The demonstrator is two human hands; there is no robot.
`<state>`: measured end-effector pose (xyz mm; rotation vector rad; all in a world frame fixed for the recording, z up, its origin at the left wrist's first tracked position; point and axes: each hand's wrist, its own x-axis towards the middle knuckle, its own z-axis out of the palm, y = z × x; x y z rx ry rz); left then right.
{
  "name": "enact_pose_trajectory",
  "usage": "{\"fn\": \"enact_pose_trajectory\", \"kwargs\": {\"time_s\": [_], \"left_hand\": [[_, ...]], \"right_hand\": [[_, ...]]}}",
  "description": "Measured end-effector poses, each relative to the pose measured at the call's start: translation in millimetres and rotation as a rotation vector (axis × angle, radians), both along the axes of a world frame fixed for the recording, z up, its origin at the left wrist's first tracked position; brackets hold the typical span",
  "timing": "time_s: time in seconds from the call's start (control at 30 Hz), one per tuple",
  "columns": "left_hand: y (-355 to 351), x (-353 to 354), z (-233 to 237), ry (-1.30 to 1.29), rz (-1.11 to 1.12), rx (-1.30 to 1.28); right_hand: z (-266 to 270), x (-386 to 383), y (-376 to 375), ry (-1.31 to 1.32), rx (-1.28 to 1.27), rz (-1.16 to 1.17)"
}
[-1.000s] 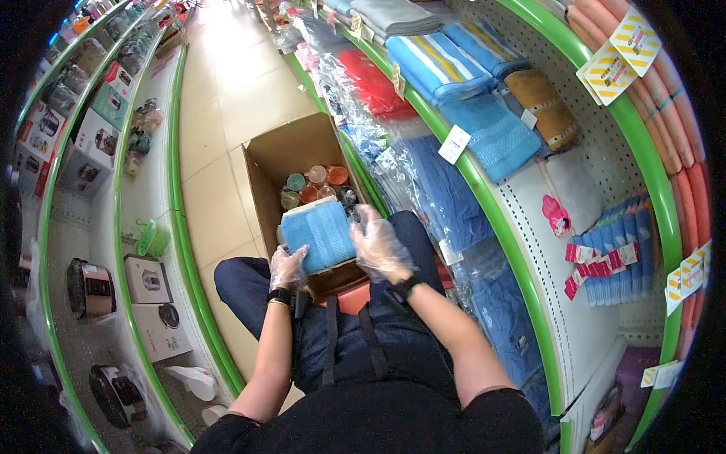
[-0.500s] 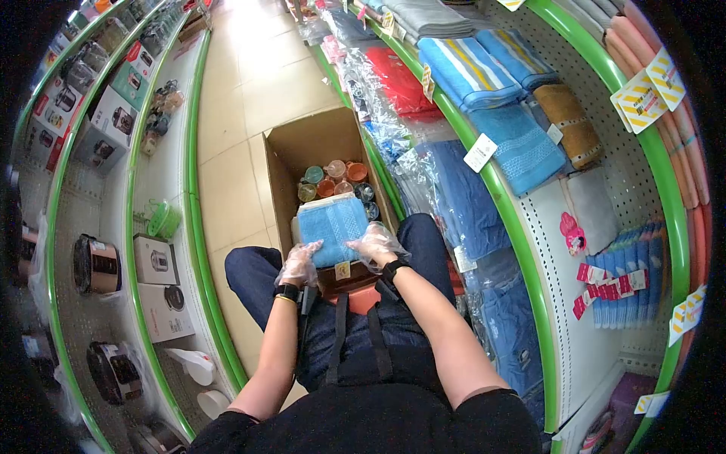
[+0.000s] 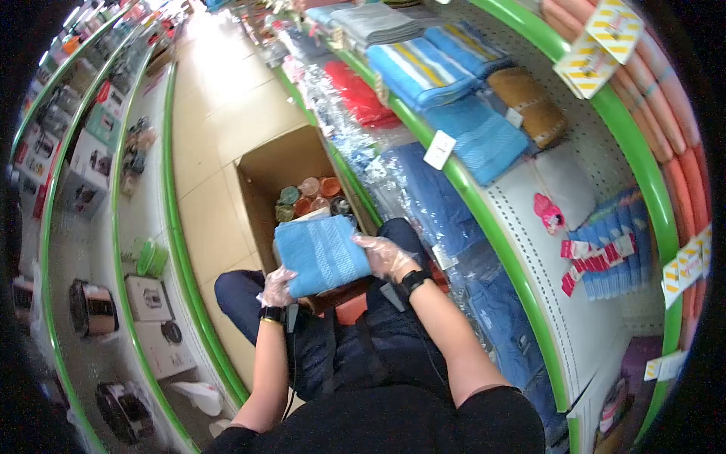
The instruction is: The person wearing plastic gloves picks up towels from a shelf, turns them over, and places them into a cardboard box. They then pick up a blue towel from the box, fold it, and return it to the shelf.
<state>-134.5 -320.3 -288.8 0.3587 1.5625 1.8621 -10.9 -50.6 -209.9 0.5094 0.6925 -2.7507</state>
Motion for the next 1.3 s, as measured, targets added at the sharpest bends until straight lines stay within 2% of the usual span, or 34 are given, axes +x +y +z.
{"fn": "enact_pose_trajectory", "kwargs": {"time_s": [0.03, 0.1, 0.13, 0.2, 0.23, 0.3, 0.37, 0.4, 0.43, 0.5, 0.53, 0.57, 0.6, 0.63, 0.73, 0.8, 0.87, 0.93, 1.03, 1.1, 1.23, 1.3], "left_hand": [[-6.8, -6.8, -33.1, 0.573, -0.059, -0.088], [7.8, 8.8, 42.6, -0.47, 0.058, 0.062], [3.2, 5.6, 29.1, -0.433, 0.056, 0.07], [6.1, 6.9, 45.0, -0.461, 0.009, 0.099], [9.5, 8.7, 54.4, -0.482, 0.013, 0.14], [18.0, 10.3, 67.1, -0.583, -0.039, 0.183], [33.2, 15.7, 74.1, -0.682, 0.153, 0.141], [18.4, 1.4, 63.4, -0.716, -0.326, 0.444], [15.4, -1.9, 46.6, -0.716, -0.341, 0.447], [21.8, 5.2, 68.1, -0.545, -0.203, 0.206], [20.3, 1.7, 66.5, -0.545, -0.23, 0.219], [21.4, 1.2, 67.5, -0.548, -0.238, 0.224], [22.3, 1.6, 70.2, -0.536, -0.226, 0.218], [22.8, 1.4, 71.6, -0.524, -0.214, 0.211], [24.7, 1.1, 69.1, -0.538, -0.221, 0.247], [25.4, 1.6, 68.1, -0.54, -0.206, 0.237], [26.0, 1.6, 67.6, -0.507, -0.23, 0.209], [24.1, 3.1, 65.9, -0.541, -0.221, 0.229], [25.2, -0.7, 61.0, -0.631, -0.194, 0.26], [23.0, -3.2, 50.0, 0.498, -0.325, -0.259], [27.6, 5.4, 50.0, 0.588, -0.215, -0.112], [29.4, 5.4, 68.9, -0.551, 0.096, 0.178]], "right_hand": [[2.4, 3.7, -1.4, 0.021, -0.013, -0.032], [7.3, 5.4, -7.9, -0.037, -0.011, -0.041], [17.9, 6.9, -10.1, -0.044, 0.038, 0.019], [31.8, 3.1, -12.0, -0.073, 0.123, 0.141], [37.8, 5.6, -11.5, -0.07, 0.128, 0.123], [80.8, 15.1, -15.3, -0.048, 0.391, 0.015], [100.5, 18.7, -9.0, 0.022, 0.458, -0.05], [109.8, 18.7, -3.5, 0.094, 0.521, -0.099], [120.7, 19.2, 1.7, 0.164, 0.583, -0.146], [154.9, 29.6, 20.4, 0.165, 0.751, -0.268], [179.0, 38.1, 32.0, 0.139, 0.862, -0.326], [195.0, 45.9, 44.5, 0.076, 1.08, -0.486], [212.8, 55.2, 55.5, 0.084, 0.902, -0.536], [219.8, 62.7, 72.6, 0.109, 0.956, -0.633], [237.0, 75.7, 116.5, 0.217, 0.631, -0.83], [225.7, 75.0, 155.9, 0.156, 0.639, -0.916], [191.3, 74.1, 188.3, 0.097, 0.644, -0.999], [159.2, 70.9, 212.0, -0.109, 0.611, -1.048], [159.7, 64.9, 208.0, -0.09, 0.576, -1.064], [158.6, 64.2, 210.9, -0.186, 0.541, -1.07], [150.1, 64.8, 218.4, -0.13, 0.512, -1.099], [152.3, 63.1, 211.3, -0.115, 0.509, -1.124]]}}
